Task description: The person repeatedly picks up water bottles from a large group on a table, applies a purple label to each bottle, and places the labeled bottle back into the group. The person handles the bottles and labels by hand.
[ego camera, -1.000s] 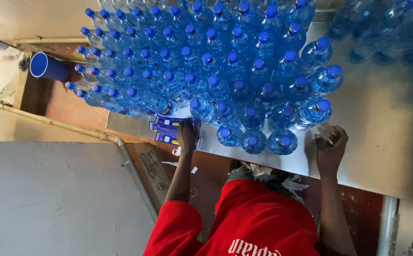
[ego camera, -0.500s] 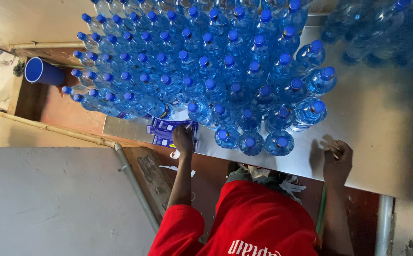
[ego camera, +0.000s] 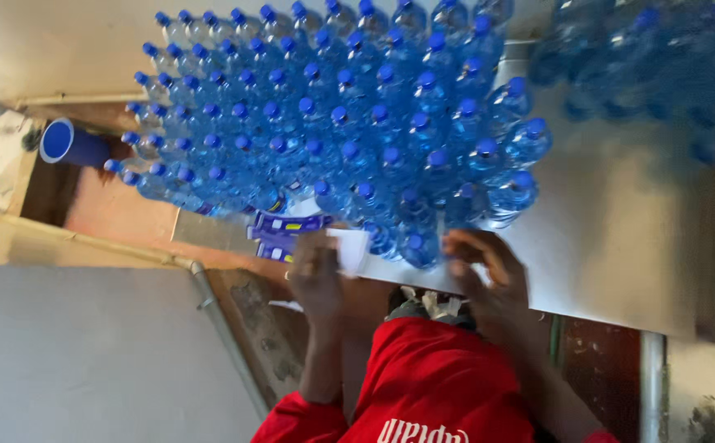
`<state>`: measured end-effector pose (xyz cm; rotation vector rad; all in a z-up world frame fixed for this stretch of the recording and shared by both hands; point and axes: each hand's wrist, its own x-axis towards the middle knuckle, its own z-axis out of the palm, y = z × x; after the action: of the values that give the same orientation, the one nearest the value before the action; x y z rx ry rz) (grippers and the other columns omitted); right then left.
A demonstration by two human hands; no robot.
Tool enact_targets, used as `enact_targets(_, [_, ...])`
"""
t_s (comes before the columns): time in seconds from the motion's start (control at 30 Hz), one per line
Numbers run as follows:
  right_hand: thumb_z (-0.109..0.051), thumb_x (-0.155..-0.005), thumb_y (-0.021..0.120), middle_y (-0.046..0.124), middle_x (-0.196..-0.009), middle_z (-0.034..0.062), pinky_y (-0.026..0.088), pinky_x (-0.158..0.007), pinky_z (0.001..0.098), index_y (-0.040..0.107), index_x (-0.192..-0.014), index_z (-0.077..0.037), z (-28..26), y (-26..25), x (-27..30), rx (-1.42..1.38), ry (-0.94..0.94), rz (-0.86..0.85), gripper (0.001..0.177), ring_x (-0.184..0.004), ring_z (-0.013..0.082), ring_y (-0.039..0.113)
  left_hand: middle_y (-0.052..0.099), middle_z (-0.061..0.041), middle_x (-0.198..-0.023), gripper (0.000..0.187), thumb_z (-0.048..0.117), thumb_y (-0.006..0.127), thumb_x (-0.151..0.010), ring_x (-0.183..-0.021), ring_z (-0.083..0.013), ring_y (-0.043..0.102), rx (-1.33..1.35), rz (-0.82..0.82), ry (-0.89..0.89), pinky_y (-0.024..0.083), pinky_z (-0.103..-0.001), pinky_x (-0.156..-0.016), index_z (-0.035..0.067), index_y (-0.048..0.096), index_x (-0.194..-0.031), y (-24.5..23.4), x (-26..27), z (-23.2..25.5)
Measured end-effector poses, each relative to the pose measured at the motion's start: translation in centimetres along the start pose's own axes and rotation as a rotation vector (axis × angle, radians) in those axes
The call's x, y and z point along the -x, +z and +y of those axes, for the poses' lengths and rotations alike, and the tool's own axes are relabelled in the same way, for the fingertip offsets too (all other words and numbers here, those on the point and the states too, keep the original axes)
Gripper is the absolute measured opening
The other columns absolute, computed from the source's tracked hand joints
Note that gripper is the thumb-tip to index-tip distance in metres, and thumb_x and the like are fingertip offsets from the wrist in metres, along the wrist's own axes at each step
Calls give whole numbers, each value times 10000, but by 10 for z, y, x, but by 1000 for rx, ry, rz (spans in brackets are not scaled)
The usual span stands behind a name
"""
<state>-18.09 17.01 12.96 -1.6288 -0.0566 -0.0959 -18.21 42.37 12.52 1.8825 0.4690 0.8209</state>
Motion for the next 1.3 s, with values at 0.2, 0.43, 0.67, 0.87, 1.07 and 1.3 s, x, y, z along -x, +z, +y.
enact_targets(0.2, [-179,-1020,794,720,-778,134,592,-725,376,762,-1138,-11,21,-11,4,-265,46,96,208,-753,212,720,800,-103,-854,181,24,814,-1003,-790,-179,747,528,-437,-149,632,-349,-770,36,818,-1183,87,60,31])
enact_targets(0.43, [-253,-1106,716,644,-821,116,525,-778,395,668,-1073,-29,33,-42,33,-329,-7,288,232,-811,180,623,811,-147,-957,89,-21,750,-1048,-740,-131,712,696,-706,-37,551,-298,-649,5,789,-1124,121,92,87])
enact_targets(0.67, [-152,-1151,632,666,-763,105,483,-659,319,675,-1038,-32,15,-52,43,-141,-39,416,171,-704,123,587,829,-181,-1066,202,89,773,-1064,-921,-203,801,770,-891,-17,626,-358,-789,12,726,-1245,114,115,117])
enact_targets(0.87, [-135,-1156,593,623,-691,104,464,-579,310,634,-1053,-39,33,-50,55,-180,-2,437,147,-618,125,556,689,-67,-881,209,129,828,-1015,-788,-90,685,963,-902,-362,529,-236,-725,-38,720,-1080,129,114,114])
enact_targets(1.07, [-198,-1163,613,639,-664,84,462,-542,299,651,-1034,-63,31,-50,58,-120,-32,414,190,-590,150,633,808,-198,-1023,210,179,807,-1037,-909,-266,798,1191,-903,-654,591,-317,-755,27,664,-1021,123,115,119])
enact_targets(1.3, [-169,-1093,687,659,-677,157,436,-468,253,604,-1063,-79,48,-54,83,-228,-27,716,127,-579,187,678,822,-164,-1068,200,219,732,-1111,-1035,-252,800,1148,-910,-567,587,-307,-834,69,620,-1040,131,138,26])
